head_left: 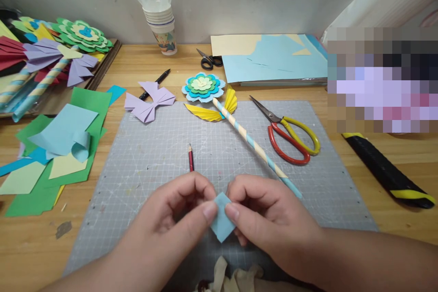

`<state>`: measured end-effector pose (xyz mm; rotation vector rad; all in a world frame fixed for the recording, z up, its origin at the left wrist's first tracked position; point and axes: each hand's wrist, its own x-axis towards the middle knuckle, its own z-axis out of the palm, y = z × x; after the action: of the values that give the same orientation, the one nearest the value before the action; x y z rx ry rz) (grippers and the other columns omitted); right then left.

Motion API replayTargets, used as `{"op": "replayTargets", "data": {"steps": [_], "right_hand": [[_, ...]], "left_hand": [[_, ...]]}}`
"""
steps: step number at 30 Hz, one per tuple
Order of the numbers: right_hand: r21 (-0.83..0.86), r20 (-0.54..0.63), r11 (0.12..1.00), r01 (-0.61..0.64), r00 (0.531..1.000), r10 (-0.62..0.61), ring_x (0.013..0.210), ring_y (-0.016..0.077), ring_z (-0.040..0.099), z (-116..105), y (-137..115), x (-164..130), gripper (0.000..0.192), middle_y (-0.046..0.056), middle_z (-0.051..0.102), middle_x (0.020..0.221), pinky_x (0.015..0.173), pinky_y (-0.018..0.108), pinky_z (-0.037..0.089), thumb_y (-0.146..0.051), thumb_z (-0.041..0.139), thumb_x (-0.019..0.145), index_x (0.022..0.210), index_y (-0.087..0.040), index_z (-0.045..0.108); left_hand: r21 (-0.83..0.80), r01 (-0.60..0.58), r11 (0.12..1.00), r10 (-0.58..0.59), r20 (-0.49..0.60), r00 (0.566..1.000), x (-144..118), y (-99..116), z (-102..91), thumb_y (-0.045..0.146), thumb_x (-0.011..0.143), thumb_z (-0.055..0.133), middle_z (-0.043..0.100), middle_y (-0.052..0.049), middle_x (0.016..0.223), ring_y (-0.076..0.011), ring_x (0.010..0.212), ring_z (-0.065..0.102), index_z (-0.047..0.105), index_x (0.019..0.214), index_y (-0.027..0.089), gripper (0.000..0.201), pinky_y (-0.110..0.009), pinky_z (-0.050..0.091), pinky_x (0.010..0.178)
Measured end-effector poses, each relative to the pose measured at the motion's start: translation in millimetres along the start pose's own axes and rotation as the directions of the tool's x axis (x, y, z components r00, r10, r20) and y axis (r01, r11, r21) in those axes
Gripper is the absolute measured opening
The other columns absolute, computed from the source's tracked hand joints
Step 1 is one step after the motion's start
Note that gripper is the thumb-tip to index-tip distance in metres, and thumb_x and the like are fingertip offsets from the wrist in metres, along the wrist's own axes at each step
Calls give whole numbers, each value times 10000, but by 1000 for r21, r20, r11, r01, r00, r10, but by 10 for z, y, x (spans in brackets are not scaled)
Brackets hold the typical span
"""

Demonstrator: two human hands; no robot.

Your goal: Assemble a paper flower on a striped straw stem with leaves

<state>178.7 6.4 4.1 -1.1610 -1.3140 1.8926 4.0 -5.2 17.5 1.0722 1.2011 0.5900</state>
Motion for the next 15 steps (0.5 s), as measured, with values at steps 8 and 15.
{"op": "replayTargets", "data": {"steps": [8,15], "right_hand": [[69,47,998,4,999,-7,512,75,422,4,20,30,213,-50,463,602,478,211,324,-282,545,846,665,-193,477],[75,-35,996,-43,998,46,462,73,414,-8,30,41,241,-59,431,558,432,202,309,-323,551,827,647,-200,448]], "left_hand": [[58,17,998,-12,-94,996,55,0,39,352,756,627,475,32,600,-123,590,405,539,655,196,205,-234,337,543],[-264,89,960,-92,0,996,84,-21,-33,396,790,653,583,19,579,-96,577,453,684,706,191,224,-197,343,550]]}}
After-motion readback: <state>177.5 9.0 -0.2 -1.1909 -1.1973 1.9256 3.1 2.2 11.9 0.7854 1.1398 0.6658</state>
